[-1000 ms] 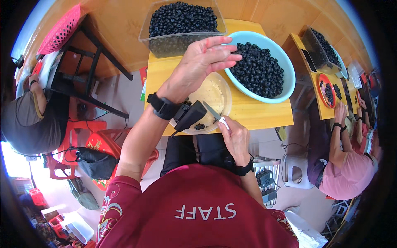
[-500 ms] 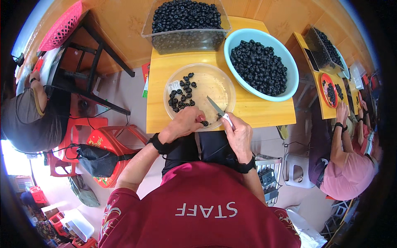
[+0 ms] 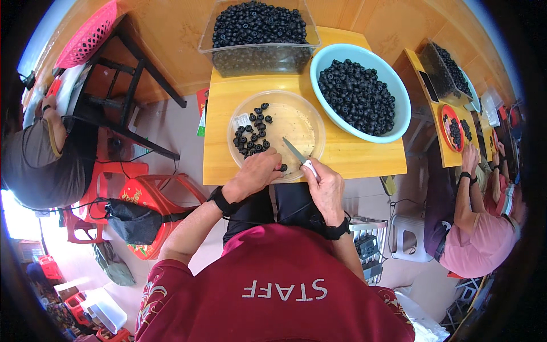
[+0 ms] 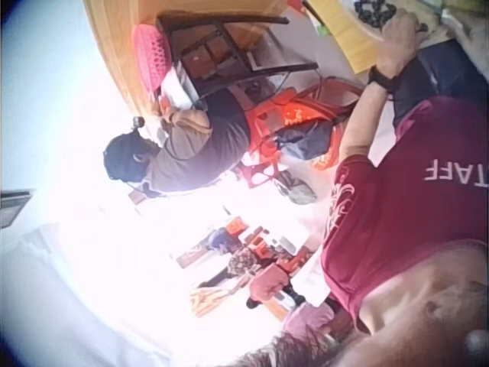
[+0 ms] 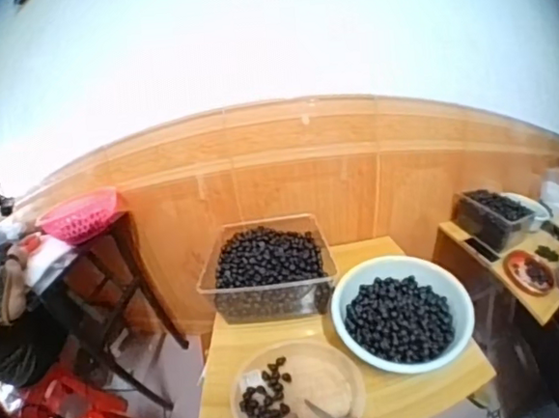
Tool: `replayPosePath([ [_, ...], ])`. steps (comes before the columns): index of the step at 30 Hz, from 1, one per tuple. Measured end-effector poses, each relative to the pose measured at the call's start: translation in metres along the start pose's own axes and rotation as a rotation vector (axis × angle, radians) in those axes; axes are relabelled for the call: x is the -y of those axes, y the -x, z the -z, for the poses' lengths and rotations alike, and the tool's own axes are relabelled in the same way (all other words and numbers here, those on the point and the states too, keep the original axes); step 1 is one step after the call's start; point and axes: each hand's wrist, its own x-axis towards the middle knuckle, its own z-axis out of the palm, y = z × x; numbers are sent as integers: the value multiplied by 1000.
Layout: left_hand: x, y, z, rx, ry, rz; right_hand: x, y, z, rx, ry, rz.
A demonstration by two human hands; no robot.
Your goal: The person is sorting and cleaning dark berries, possibly blueberries or grapes, using a small knife to remove stems or damaged parts.
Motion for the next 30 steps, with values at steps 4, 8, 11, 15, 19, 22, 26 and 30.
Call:
replayPosePath([
  [4, 1, 1, -2, -52, 29, -24, -1, 0, -2, -31, -14, 21],
  [8, 3, -2, -2, -119, 35, -22, -1, 0, -2, -24, -12, 28],
  [11, 3, -6, 10, -22, 336, 288, -2, 1, -3, -36, -24, 21],
  [15, -1, 1, 22, -146, 1081, 359, -3, 1, -2, -50, -68, -11],
  [19, -2, 10, 20, -233, 1475, 370, -1, 0, 0, -70, -127, -10],
  [22, 7, 14, 6, -253, 1678, 356, 2, 0, 0, -86, -151, 15],
  [26, 8, 18, -4, -259, 1791, 308, 7, 1, 0, -76, -167, 26],
  [30, 4, 19, -1, -227, 1860, 301, 12, 2, 1, -73, -175, 70],
])
